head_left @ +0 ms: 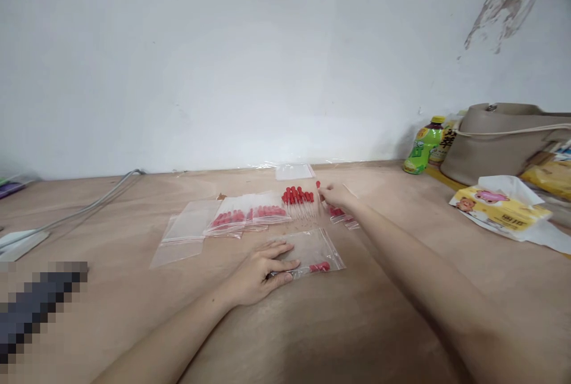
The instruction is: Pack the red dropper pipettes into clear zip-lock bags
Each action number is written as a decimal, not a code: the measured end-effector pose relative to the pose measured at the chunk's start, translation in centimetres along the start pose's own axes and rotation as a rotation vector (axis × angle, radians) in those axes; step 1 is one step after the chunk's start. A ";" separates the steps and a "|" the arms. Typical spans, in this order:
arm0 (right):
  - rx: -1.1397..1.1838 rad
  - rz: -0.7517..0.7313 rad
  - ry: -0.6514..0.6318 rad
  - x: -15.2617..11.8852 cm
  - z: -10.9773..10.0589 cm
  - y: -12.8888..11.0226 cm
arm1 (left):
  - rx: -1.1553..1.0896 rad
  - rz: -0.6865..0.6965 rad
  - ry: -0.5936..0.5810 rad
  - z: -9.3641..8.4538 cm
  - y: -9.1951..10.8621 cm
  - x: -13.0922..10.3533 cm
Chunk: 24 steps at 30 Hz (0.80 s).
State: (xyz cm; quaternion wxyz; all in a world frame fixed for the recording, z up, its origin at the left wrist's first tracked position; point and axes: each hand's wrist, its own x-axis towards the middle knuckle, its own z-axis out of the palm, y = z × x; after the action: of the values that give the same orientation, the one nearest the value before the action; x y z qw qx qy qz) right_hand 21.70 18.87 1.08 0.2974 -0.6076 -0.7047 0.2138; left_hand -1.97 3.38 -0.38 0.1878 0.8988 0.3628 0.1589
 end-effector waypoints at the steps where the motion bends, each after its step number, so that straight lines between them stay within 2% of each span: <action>1: 0.033 -0.008 -0.018 -0.7 -0.5 0.3 | -0.005 0.003 0.003 0.0 0.0 0.0; 6: 0.055 -0.039 -0.126 -3.6 -1.5 2.1 | 0.007 -0.005 -0.001 0.0 0.0 0.0; 8: 0.013 -0.072 -0.107 -4.1 -1.2 2.0 | 0.008 -0.008 -0.001 0.0 0.0 0.0; 11: -0.080 -0.173 -0.037 -4.0 0.0 0.6 | -0.012 -0.004 0.010 0.0 0.0 0.0; 14: -0.123 -0.265 0.028 -3.2 1.6 -1.5 | -0.029 -0.004 0.016 0.1 0.0 0.0; 17: -0.132 -0.296 0.058 -1.9 3.4 -3.2 | -0.027 -0.007 0.015 0.1 0.0 0.0; 24: -0.160 -0.214 0.091 2.8 5.7 -4.8 | 0.004 0.000 0.015 0.2 0.1 0.0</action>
State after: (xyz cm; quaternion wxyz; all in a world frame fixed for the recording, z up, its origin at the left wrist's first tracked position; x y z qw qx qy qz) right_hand 14.13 21.12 0.55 0.3007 -0.5597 -0.7662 0.0963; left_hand -1.86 3.26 -0.49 0.1834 0.8979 0.3646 0.1651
